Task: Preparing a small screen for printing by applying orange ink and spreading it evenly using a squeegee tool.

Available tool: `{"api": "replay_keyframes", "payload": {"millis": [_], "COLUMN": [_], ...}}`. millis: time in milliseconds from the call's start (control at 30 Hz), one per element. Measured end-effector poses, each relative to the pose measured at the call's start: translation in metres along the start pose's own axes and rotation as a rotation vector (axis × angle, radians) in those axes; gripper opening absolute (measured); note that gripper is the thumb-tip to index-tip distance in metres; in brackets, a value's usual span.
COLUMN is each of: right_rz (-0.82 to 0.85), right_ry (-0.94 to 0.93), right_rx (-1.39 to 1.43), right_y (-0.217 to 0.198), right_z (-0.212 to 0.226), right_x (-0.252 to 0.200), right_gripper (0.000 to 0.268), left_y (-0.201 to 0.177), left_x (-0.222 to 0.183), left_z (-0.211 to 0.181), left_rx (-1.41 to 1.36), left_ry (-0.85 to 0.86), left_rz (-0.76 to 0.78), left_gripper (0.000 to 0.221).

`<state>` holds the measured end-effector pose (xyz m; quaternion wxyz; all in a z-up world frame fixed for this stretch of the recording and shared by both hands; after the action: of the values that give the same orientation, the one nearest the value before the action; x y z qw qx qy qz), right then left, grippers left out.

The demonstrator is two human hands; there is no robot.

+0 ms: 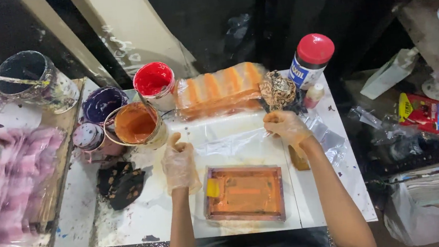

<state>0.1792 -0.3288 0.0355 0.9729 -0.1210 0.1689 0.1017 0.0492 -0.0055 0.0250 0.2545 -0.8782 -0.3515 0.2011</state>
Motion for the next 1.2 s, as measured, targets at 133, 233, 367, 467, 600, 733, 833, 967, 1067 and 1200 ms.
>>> {"api": "replay_keyframes", "payload": {"millis": [133,233,367,467,600,733,833,967,1067,1200], "right_rz": [-0.023,-0.061,-0.079,-0.099,-0.159,-0.176,-0.164,-0.205,-0.234,-0.300], "right_ry": [0.003,0.018,-0.003,-0.037,-0.074,-0.094,-0.159,-0.206,-0.256,-0.283], "right_rx": [-0.098,-0.047,-0.283,-0.493,-0.637,-0.661,-0.673,-0.661,-0.671,-0.633], "right_y": [0.007,0.011,0.012,0.009,0.003,-0.001,0.002,0.002,0.001,0.000], "right_z": [-0.035,-0.045,-0.036,-0.057,-0.084,-0.105,-0.090,-0.084,-0.092,-0.091], "right_x": [0.022,0.024,0.008,0.030,0.052,0.070,0.056,0.053,0.063,0.060], "right_gripper": [0.031,0.029,0.031,0.032,0.031,0.031,0.030,0.029,0.028,0.027], "left_y": [-0.003,0.002,-0.001,-0.002,0.002,0.005,0.005,0.006,0.008,0.014], "left_x": [-0.009,-0.001,-0.008,-0.007,-0.003,-0.002,-0.002,-0.004,-0.003,-0.002], "left_z": [0.005,0.014,0.010,0.009,0.014,0.020,0.021,0.020,0.024,0.030], "left_rx": [0.108,0.175,0.162,0.203,0.264,0.267,0.232,0.241,0.289,0.324], "left_ry": [-0.075,-0.028,0.015,0.095,0.208,0.252,0.266,0.230,0.240,0.312], "left_rz": [0.069,0.087,0.097,0.052,-0.031,-0.038,-0.059,-0.072,-0.101,-0.195], "left_gripper": [0.052,0.053,0.062,0.058,0.055,0.054,0.054,0.046,0.042,0.038]}}
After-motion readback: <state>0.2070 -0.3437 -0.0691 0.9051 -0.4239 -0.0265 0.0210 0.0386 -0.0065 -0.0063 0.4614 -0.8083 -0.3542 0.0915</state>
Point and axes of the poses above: each hand's wrist, its own x-axis towards the middle knuckle, its own y-axis out of the palm, z = x × y, the point moved 6 cm from there along x, towards the middle knuckle, and after that the axes turned 2 degrees about y, right-handed, at the moved point
